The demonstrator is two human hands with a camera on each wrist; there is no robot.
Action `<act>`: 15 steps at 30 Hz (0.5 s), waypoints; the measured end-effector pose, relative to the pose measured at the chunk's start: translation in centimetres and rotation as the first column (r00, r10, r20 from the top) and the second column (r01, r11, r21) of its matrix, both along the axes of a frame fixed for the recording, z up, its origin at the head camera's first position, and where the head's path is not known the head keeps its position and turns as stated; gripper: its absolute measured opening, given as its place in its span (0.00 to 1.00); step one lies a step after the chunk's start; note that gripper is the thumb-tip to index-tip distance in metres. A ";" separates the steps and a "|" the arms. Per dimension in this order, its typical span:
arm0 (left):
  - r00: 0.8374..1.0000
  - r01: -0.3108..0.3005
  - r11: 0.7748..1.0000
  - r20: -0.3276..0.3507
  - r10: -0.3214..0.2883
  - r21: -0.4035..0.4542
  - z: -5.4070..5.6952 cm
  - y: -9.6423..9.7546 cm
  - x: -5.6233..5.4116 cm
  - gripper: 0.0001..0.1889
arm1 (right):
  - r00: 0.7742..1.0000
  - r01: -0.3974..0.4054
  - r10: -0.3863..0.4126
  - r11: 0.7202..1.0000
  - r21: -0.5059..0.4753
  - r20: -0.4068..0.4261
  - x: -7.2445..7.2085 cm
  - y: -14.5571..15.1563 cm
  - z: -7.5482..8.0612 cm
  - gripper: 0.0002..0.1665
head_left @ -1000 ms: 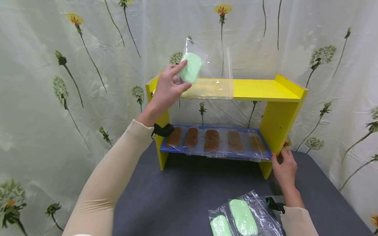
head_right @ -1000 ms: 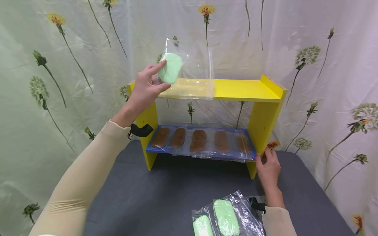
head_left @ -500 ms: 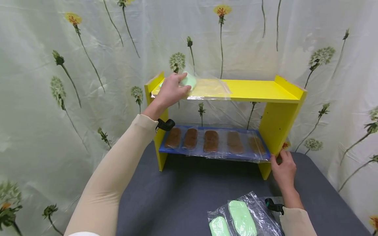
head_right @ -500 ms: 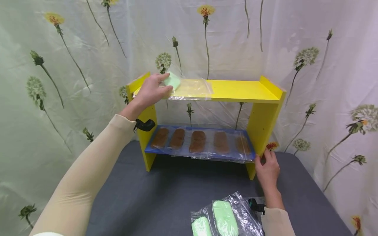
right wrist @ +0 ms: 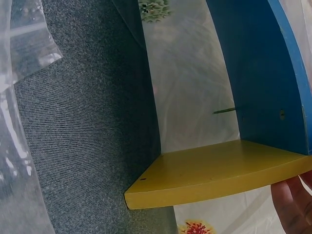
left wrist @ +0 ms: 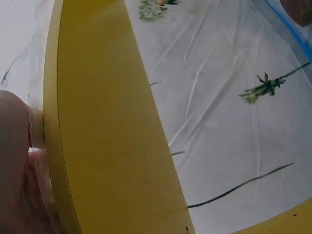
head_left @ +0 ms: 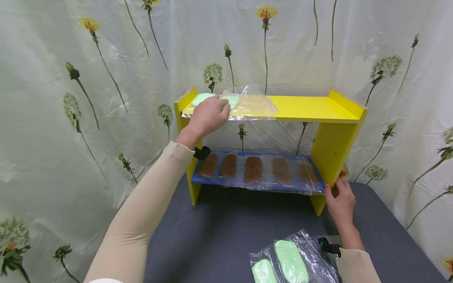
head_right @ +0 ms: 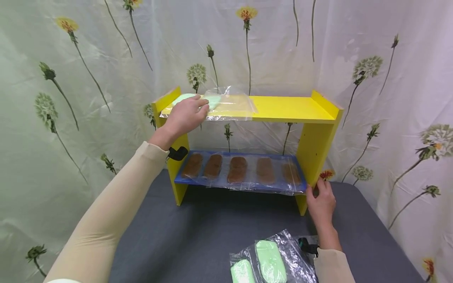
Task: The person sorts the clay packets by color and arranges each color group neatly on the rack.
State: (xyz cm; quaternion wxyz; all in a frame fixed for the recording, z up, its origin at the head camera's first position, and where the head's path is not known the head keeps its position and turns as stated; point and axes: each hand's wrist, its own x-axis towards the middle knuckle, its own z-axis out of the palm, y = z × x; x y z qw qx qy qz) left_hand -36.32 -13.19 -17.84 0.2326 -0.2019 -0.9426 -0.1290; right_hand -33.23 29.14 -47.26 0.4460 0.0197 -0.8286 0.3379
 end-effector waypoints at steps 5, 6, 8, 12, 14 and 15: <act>1.000 -0.011 0.999 -0.024 0.010 -0.032 -0.4 0.3 -0.1 0.23 | 1.000 0.004 -0.004 1.000 0.003 -0.008 0.1 0.1 0.0 0.13; 0.999 -0.017 0.999 -0.028 0.016 -0.036 -0.4 0.4 -0.1 0.23 | 1.000 0.005 -0.005 1.000 0.002 -0.010 0.1 0.1 0.0 0.13; 0.999 -0.033 0.999 -0.020 0.032 -0.040 -0.4 0.6 -0.1 0.25 | 1.000 0.003 -0.003 1.000 0.004 -0.016 0.1 0.1 0.0 0.13; 0.996 -0.024 0.999 -0.084 0.028 0.047 -0.7 0.4 0.3 0.27 | 1.000 -0.001 0.001 1.000 0.005 -0.025 0.2 0.0 0.1 0.12; 0.987 0.014 0.991 -0.163 0.007 0.132 -0.9 0.0 0.8 0.26 | 1.000 0.000 0.001 1.000 0.008 -0.026 0.2 -0.1 0.1 0.12; 0.976 0.044 0.983 -0.218 -0.004 0.176 -0.9 -0.3 1.1 0.25 | 1.000 -0.001 0.001 1.000 0.008 -0.026 0.2 -0.1 0.1 0.12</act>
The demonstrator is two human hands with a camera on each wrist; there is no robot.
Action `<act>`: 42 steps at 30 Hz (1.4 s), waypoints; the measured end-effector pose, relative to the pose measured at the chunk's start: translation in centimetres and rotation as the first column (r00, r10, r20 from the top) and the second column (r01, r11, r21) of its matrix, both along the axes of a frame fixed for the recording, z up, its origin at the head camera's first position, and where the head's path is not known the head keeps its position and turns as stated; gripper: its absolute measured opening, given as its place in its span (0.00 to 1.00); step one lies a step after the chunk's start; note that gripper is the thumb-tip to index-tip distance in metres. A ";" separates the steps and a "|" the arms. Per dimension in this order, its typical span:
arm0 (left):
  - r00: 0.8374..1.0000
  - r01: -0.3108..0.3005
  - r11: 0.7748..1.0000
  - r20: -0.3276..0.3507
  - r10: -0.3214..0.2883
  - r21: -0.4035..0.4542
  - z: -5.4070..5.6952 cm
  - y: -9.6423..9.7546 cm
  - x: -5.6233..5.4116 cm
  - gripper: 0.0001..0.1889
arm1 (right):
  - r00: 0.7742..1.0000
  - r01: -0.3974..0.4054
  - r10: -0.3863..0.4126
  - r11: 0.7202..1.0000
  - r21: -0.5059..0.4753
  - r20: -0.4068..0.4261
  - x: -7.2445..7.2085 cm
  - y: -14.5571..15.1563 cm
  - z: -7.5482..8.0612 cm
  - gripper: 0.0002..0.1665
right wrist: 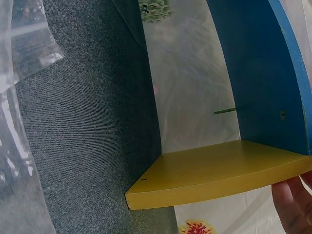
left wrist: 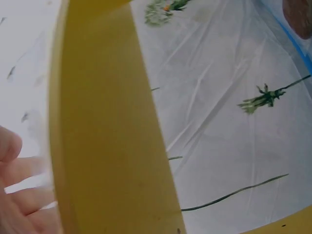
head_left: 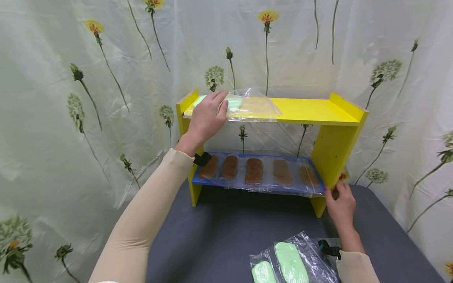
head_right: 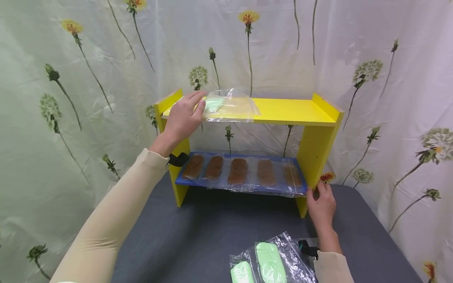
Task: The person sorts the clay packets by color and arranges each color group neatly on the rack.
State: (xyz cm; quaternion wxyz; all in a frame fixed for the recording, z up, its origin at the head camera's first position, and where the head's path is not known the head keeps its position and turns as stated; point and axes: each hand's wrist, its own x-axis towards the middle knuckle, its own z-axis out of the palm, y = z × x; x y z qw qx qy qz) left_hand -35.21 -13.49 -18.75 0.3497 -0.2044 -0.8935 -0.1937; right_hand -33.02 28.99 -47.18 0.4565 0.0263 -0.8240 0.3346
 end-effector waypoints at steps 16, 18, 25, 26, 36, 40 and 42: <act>0.890 0.223 0.931 -0.450 -0.074 0.288 -5.7 -3.1 5.0 0.20 | 1.000 -0.013 0.013 1.000 -0.007 -0.016 0.0 0.0 -0.3 0.11; 0.892 0.216 0.920 -0.450 -0.050 0.326 -6.9 -3.4 5.6 0.20 | 1.000 -0.011 0.011 1.000 -0.011 -0.010 0.1 -0.1 -0.3 0.11; 0.902 0.166 0.852 -0.425 0.072 0.496 -11.5 -4.8 6.7 0.23 | 1.000 -0.008 0.008 1.000 -0.010 -0.006 0.2 -0.1 -0.2 0.12; 0.905 0.158 0.839 -0.417 0.088 0.520 -12.2 -5.1 6.8 0.24 | 1.000 -0.009 0.009 1.000 -0.005 -0.006 0.1 -0.1 -0.2 0.12; 0.971 0.020 0.693 -0.180 0.159 0.720 -18.8 -6.8 5.8 0.25 | 1.000 0.013 -0.013 1.000 0.008 0.010 0.1 0.2 -0.1 0.13; 0.996 -0.019 0.635 -0.042 0.081 0.773 -21.3 -7.3 4.9 0.26 | 1.000 0.015 -0.015 1.000 0.005 0.012 0.1 0.1 -0.2 0.12; 0.999 -0.038 0.616 0.019 0.037 0.787 -22.5 -7.5 4.5 0.26 | 1.000 0.011 -0.012 1.000 0.010 0.012 0.2 0.0 -0.3 0.11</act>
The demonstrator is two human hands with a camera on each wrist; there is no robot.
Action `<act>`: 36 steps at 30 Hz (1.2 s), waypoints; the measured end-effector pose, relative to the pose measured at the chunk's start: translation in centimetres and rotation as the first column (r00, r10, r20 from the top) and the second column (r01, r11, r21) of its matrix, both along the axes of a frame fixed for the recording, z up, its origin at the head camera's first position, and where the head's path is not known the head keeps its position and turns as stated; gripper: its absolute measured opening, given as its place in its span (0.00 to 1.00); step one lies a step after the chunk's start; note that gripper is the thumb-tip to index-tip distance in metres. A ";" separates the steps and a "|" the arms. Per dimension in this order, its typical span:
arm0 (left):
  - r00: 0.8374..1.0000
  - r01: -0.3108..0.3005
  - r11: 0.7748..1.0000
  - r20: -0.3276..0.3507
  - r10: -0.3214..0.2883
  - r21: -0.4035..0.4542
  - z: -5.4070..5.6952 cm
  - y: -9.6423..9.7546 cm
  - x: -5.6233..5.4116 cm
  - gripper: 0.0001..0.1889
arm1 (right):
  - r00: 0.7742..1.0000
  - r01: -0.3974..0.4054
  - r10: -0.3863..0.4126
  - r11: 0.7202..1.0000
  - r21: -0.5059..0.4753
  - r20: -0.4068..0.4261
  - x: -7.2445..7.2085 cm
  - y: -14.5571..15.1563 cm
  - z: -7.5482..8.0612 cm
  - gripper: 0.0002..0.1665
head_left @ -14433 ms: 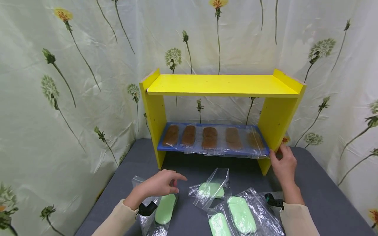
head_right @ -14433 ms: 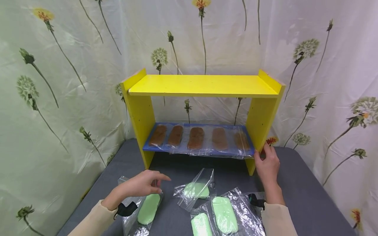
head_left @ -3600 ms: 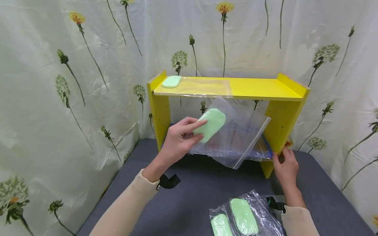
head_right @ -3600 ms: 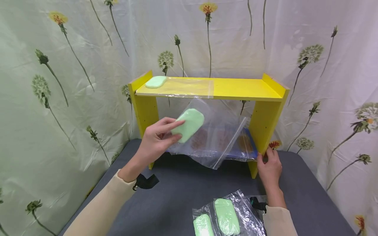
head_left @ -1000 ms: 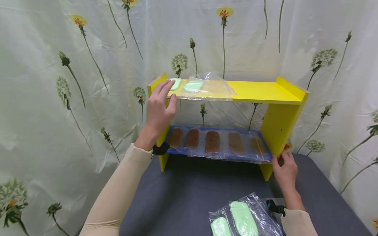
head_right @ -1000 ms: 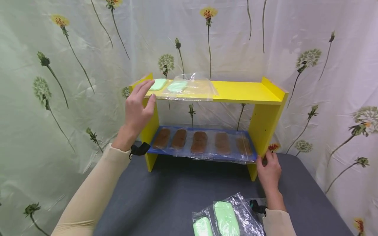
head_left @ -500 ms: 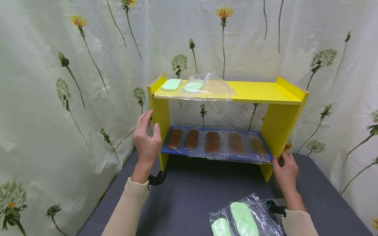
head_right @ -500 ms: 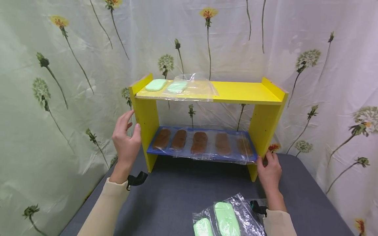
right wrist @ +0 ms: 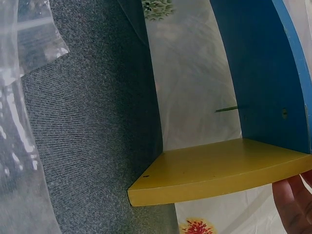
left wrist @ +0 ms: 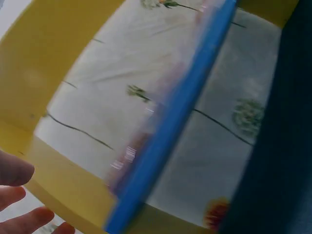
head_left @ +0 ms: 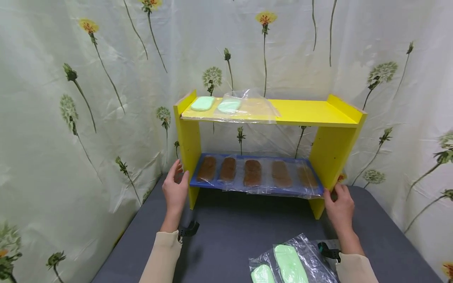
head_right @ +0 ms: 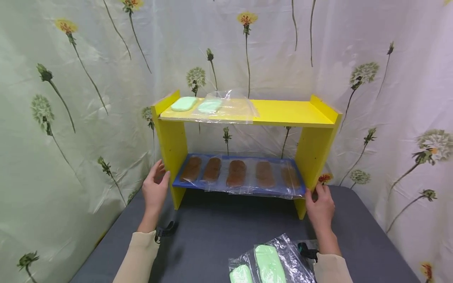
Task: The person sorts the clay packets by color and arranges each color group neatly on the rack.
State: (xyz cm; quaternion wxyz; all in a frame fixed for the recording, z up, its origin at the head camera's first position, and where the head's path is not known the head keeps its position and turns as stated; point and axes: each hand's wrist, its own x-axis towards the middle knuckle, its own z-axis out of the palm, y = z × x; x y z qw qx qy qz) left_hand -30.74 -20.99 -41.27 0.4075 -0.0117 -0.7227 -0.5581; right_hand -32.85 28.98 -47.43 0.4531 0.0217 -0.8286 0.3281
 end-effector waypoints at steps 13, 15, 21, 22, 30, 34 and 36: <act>0.968 0.117 0.988 0.213 -0.136 0.099 -3.7 -0.8 -1.5 0.23 | 1.000 -0.020 0.020 1.000 0.001 -0.021 0.3 -0.3 0.0 0.13; 0.966 0.107 0.989 0.225 -0.129 0.106 -3.9 -0.9 -1.6 0.23 | 1.000 -0.026 0.026 1.000 -0.003 -0.014 0.3 -0.4 0.0 0.13; 0.959 0.116 0.985 0.242 -0.145 0.129 -4.0 -0.9 -1.7 0.24 | 1.000 -0.025 0.025 0.999 -0.020 0.013 0.4 -0.4 0.3 0.14; 0.958 0.121 0.984 0.245 -0.151 0.134 -4.0 -0.9 -1.7 0.24 | 1.000 -0.021 0.021 1.000 -0.016 0.019 0.5 -0.4 0.3 0.14; 0.962 0.125 0.981 0.223 -0.156 0.149 -4.3 -0.7 -2.0 0.24 | 0.985 -0.102 0.084 0.988 0.119 0.150 1.3 0.8 1.6 0.15; 0.959 0.139 0.980 0.225 -0.169 0.144 -4.4 -0.6 -2.1 0.24 | 0.956 -0.140 0.077 0.968 0.207 0.284 2.1 1.7 2.8 0.18; 0.959 0.142 0.979 0.226 -0.172 0.144 -4.5 -0.6 -2.2 0.24 | 0.936 -0.162 0.073 0.957 0.239 0.343 2.5 2.0 3.5 0.19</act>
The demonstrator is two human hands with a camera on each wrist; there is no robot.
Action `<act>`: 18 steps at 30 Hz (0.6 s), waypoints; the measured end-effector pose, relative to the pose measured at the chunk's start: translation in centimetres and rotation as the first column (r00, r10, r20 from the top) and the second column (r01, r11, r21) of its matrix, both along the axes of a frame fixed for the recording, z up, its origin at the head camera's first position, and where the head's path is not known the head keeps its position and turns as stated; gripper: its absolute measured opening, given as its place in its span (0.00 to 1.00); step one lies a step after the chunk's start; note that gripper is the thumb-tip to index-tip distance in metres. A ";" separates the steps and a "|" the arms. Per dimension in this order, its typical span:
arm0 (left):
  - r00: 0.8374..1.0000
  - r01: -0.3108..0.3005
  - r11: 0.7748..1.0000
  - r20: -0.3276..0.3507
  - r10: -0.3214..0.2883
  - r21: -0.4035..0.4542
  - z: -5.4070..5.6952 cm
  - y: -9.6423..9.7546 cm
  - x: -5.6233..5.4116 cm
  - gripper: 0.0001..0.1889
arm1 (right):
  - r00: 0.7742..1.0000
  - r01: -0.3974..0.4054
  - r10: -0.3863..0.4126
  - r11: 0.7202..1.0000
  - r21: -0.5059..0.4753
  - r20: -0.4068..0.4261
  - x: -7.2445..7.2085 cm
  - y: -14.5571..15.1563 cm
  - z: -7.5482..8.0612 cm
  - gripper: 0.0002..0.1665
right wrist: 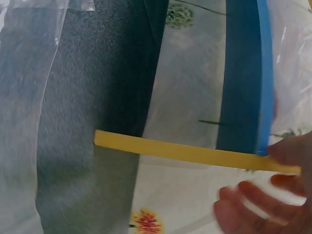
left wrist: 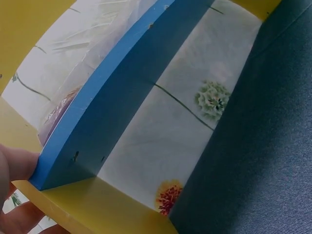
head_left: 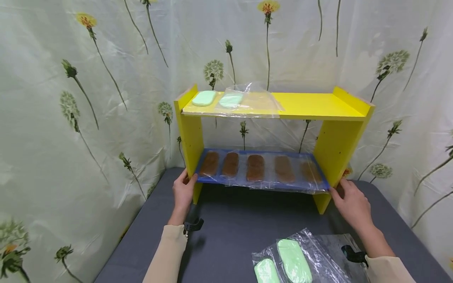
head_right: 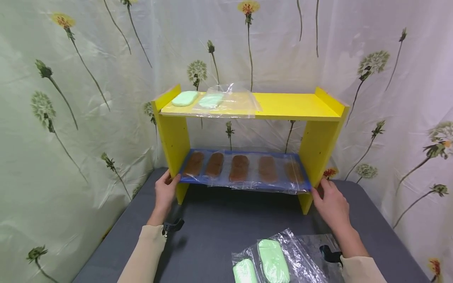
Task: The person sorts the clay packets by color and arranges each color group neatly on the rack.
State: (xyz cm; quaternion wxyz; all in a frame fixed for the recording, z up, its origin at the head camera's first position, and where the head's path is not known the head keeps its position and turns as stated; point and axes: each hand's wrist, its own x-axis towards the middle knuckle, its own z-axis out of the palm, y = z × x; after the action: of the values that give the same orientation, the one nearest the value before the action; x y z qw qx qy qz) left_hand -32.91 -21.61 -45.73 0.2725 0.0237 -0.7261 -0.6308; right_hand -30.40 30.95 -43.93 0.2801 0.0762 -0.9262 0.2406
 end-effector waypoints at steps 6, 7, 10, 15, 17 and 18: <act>1.000 0.000 1.000 0.011 0.000 0.002 -0.2 0.0 -0.1 0.25 | 0.991 0.015 -0.027 0.996 0.085 0.135 1.4 0.0 1.9 0.24; 1.000 0.001 1.000 0.011 -0.001 0.002 -0.2 0.0 -0.1 0.25 | 0.988 0.022 -0.036 0.995 0.093 0.153 1.8 0.0 2.1 0.25; 1.000 0.008 1.000 0.008 -0.008 0.000 -0.2 0.0 -0.2 0.25 | 0.976 0.041 -0.061 0.994 0.099 0.207 2.8 -0.1 2.4 0.26; 1.000 0.016 1.000 0.005 -0.016 -0.001 -0.3 -0.1 -0.2 0.25 | 0.959 0.006 -0.025 0.998 0.068 0.281 4.4 -0.6 2.0 0.24; 1.000 0.014 1.000 0.005 -0.014 0.000 -0.3 -0.2 -0.3 0.25 | 0.954 -0.049 0.034 0.998 0.045 0.297 4.9 -1.1 1.5 0.24; 1.000 0.013 1.000 0.005 -0.013 0.003 -0.4 -0.2 -0.3 0.25 | 0.952 -0.083 0.068 0.996 0.037 0.299 5.0 -1.5 1.3 0.23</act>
State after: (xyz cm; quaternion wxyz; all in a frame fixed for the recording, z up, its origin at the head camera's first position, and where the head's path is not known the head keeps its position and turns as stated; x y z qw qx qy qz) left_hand -33.23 -21.81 -46.10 0.2665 0.0208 -0.7262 -0.6334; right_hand -25.36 29.49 -42.67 0.1262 0.0812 -0.9599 0.2368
